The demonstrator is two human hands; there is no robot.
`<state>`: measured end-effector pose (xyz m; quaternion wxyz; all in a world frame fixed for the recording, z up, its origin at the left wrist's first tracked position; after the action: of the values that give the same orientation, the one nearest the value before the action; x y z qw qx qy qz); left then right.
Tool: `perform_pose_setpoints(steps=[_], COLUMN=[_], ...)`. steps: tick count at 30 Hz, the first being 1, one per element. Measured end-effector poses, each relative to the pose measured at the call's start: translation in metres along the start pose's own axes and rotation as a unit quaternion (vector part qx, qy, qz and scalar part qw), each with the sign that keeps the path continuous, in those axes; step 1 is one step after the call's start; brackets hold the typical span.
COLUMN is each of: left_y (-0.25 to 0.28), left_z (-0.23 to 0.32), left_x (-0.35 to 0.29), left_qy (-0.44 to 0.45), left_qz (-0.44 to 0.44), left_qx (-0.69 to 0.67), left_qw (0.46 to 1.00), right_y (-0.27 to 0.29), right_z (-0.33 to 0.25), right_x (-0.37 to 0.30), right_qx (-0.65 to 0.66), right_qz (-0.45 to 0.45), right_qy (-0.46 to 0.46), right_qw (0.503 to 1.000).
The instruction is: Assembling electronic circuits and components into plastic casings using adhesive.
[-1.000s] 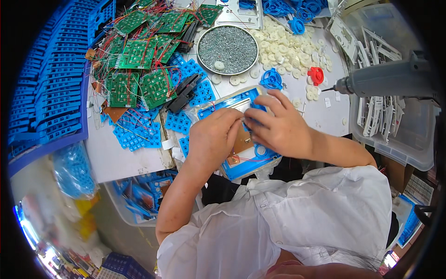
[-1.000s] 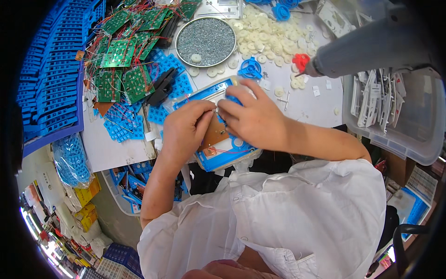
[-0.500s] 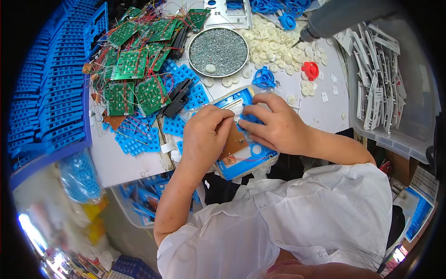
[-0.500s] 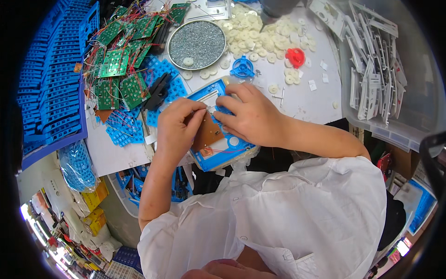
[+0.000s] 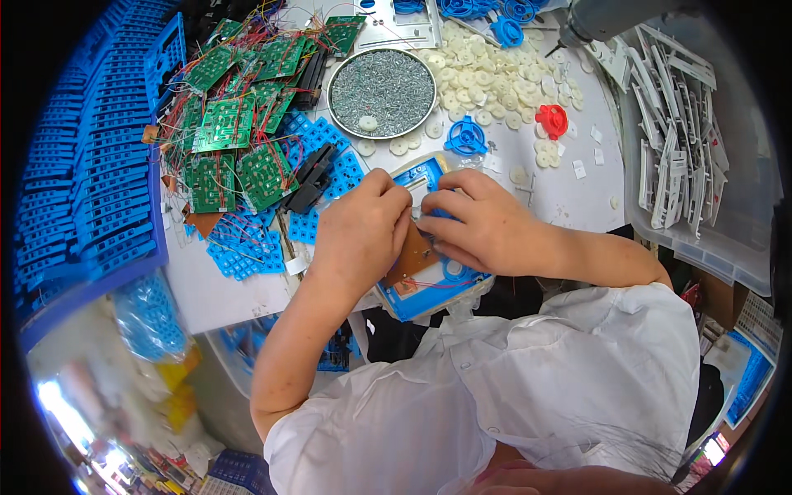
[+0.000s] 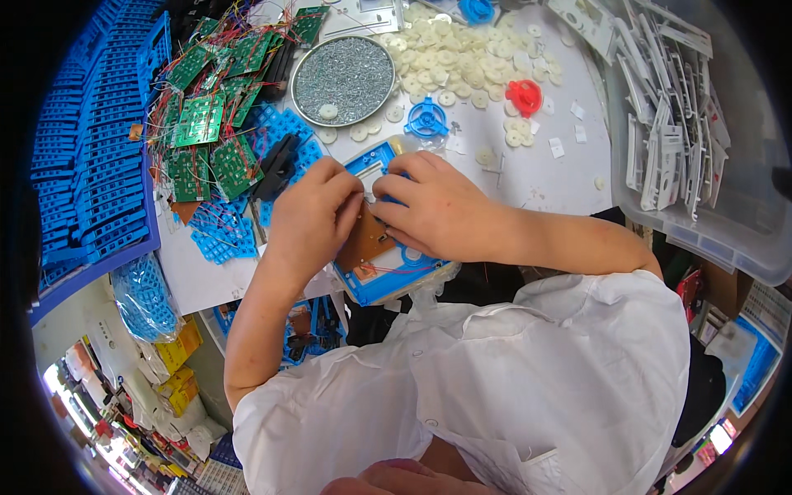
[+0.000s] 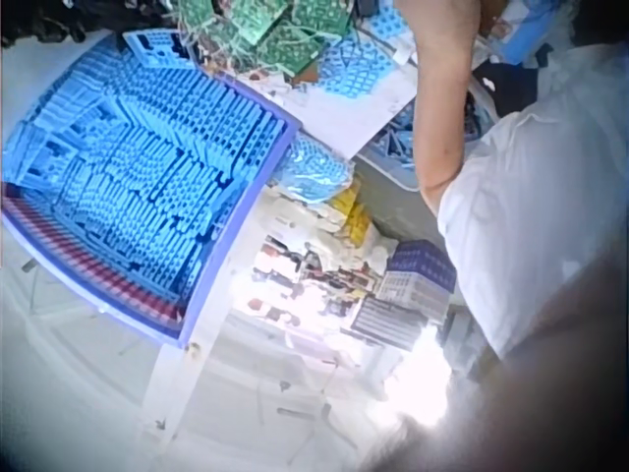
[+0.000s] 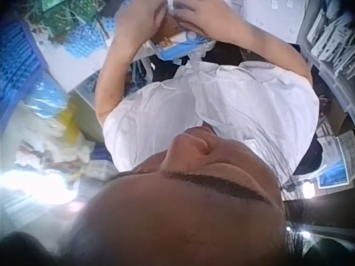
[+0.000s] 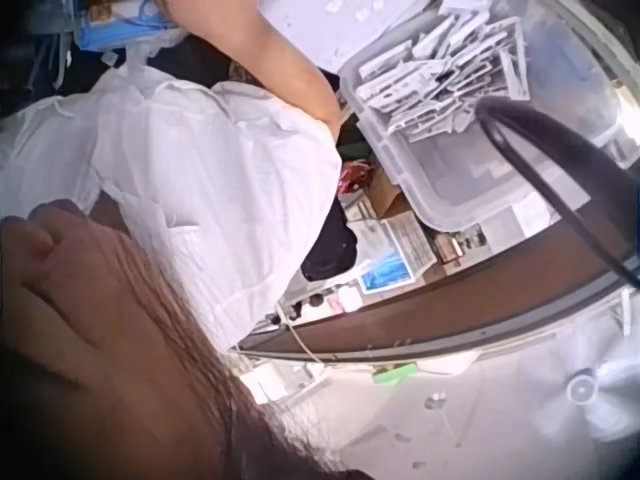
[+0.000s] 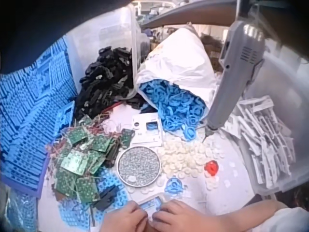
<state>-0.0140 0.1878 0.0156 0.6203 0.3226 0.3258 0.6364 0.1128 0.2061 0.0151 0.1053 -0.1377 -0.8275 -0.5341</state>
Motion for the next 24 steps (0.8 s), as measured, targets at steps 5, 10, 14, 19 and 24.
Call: perform_pose_setpoints(steps=[5, 10, 14, 19, 24], left_y=[0.001, -0.005, -0.011, -0.016, -0.03], left_z=[-0.005, -0.001, 0.005, 0.019, 0.038], left_x=[0.003, 0.008, 0.015, 0.02, 0.016], left_qy=[0.051, 0.02, -0.037, -0.094, -0.15], left_qz=[-0.021, -0.057, -0.115, -0.16, -0.185], left_qx=[-0.011, -0.007, 0.065, 0.133, 0.188], left_qw=[0.998, 0.998, 0.991, 0.974, 0.953], right_y=[-0.005, -0.001, -0.006, 0.001, 0.026], right_z=[-0.006, 0.002, 0.004, 0.009, 0.017], right_x=[-0.002, -0.005, -0.006, -0.013, -0.027], right_qx=[-0.034, 0.034, 0.044, 0.128, 0.11], right_qz=[0.007, 0.009, 0.0, 0.063, 0.121], right_qy=[-0.022, -0.009, -0.025, -0.031, -0.05], right_qw=[0.999, 0.999, 0.999, 0.989, 0.985])
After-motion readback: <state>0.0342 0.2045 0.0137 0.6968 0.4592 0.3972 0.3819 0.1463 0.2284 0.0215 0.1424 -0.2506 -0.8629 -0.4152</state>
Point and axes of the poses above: each hand's wrist, its own x-axis towards the middle knuckle, its own y-axis out of the back of the hand, z = x × y, the point moved 8 cm from there along x, towards the middle knuckle, and after that the axes turned 9 degrees about y, right-handed, at the moved point
